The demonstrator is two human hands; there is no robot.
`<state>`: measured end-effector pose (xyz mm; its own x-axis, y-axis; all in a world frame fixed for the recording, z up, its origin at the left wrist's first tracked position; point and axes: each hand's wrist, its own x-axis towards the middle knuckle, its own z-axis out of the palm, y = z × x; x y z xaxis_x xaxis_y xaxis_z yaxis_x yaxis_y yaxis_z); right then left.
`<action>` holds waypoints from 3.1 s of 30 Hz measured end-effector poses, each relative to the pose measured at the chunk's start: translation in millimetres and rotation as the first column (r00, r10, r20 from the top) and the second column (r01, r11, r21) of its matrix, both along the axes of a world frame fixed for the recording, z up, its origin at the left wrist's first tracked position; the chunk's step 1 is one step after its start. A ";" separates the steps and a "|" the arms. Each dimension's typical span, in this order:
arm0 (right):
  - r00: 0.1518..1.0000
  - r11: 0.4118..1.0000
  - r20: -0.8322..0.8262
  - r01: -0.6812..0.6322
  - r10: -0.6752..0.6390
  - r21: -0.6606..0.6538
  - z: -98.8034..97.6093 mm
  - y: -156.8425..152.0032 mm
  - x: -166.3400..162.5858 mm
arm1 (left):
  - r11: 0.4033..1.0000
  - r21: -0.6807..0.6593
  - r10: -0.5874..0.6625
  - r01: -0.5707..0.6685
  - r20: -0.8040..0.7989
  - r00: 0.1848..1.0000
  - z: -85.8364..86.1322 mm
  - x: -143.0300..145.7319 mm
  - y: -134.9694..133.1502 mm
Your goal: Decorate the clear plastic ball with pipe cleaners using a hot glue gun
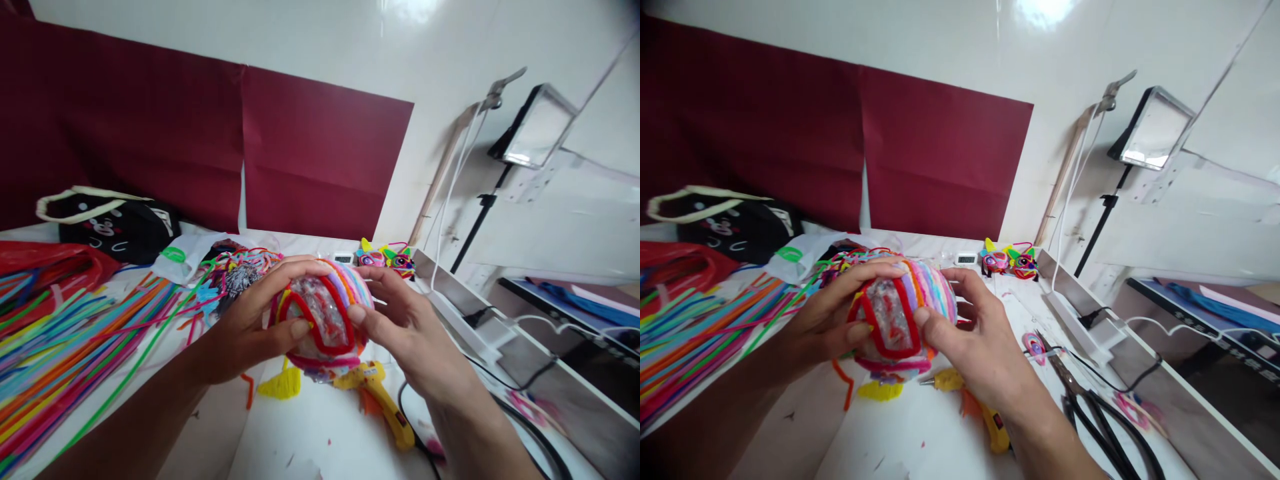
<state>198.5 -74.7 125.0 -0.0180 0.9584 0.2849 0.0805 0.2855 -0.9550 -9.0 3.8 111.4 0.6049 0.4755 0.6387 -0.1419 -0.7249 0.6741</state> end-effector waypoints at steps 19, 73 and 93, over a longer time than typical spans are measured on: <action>1.000 1.000 -0.026 0.002 -0.002 -0.024 -5.0 5.6 2.0 | 0.997 0.071 0.043 -0.042 -0.017 0.999 -0.3 -0.3 -0.2; 1.000 1.000 0.001 -0.018 0.018 -0.019 -6.0 12.1 0.0 | 0.995 -0.097 0.033 -0.034 -0.015 0.999 -4.3 3.3 1.7; 0.994 0.992 0.026 0.111 -0.110 -0.057 -4.4 16.0 0.4 | 0.948 -0.312 -0.062 0.058 -0.003 0.998 -6.8 1.6 1.4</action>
<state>198.9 -58.8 120.5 0.0828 0.9698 0.2293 0.1305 0.2175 -0.9673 -7.4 5.2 104.6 0.6455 0.6123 0.4566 -0.1681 -0.4692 0.8669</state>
